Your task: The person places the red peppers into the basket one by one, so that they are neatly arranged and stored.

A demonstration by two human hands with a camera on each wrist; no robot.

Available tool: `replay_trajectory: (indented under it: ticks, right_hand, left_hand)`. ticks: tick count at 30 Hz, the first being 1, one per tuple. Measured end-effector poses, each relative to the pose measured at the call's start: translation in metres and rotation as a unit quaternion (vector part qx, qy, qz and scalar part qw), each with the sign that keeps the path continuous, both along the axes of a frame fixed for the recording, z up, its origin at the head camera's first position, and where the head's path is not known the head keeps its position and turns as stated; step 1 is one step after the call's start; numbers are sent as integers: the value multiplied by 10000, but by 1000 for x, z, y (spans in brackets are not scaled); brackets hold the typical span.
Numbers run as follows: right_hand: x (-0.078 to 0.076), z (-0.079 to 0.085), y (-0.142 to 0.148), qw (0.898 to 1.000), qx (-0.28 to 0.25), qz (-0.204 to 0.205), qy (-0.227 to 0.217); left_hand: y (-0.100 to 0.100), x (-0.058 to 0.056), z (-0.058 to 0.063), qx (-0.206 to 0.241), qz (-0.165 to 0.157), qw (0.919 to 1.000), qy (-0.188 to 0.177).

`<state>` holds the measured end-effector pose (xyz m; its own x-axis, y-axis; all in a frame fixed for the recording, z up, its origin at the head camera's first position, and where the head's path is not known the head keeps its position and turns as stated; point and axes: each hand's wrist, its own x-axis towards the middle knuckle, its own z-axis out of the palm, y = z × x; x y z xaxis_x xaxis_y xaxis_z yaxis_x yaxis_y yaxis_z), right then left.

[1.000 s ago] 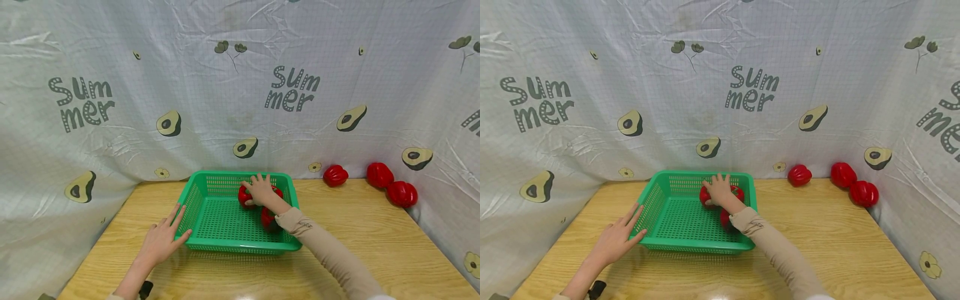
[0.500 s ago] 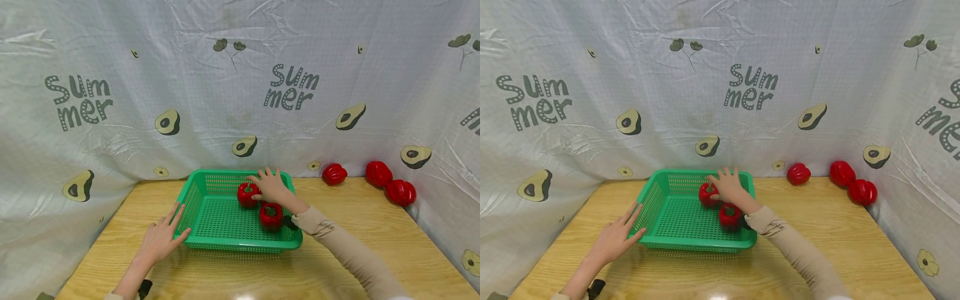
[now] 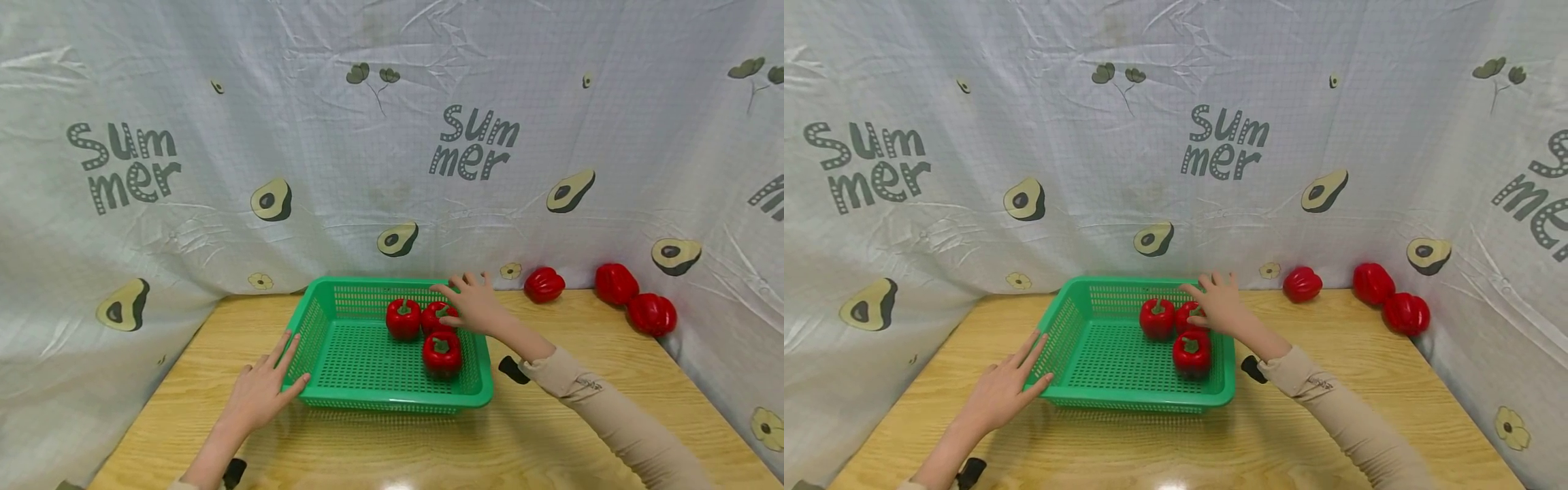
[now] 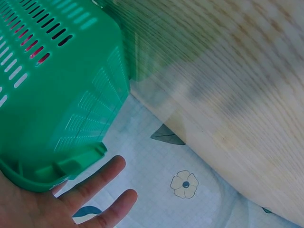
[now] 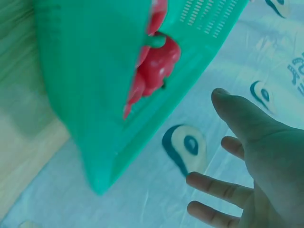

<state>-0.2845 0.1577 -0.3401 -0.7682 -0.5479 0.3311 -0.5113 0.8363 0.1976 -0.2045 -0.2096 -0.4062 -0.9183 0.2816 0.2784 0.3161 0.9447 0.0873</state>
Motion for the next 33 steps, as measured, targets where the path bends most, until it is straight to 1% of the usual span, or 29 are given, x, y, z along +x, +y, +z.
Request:
replay_trajectory:
  ticks: [5, 10, 14, 20, 26, 30, 33]
  right_hand:
    - [0, -1, 26, 9995, -148, -33, 286]
    - [-3, -6, 58, 9984, -442, -120, 336]
    - [-8, -13, 83, 9978, -473, -231, 413]
    - [-17, -27, 116, 9960, -417, -354, 709]
    - [-26, -39, 145, 9923, -516, -343, 1070]
    - [-31, -44, 161, 9903, -529, -574, 1151]
    - [-34, -46, 172, 9893, -588, -824, 1054]
  left_hand:
    - [-1, 1, 0, -36, 27, 10000, -39]
    - [0, 0, -1, -70, 38, 10000, 3]
    - [0, 0, -1, -72, 30, 10000, 41]
    - [-1, 0, -3, -90, 43, 9999, 40]
    - [-1, 1, -4, -61, 57, 9999, 74]
    - [-1, 1, -4, -75, 60, 9999, 79]
    - [0, 1, -4, -80, 60, 9999, 91]
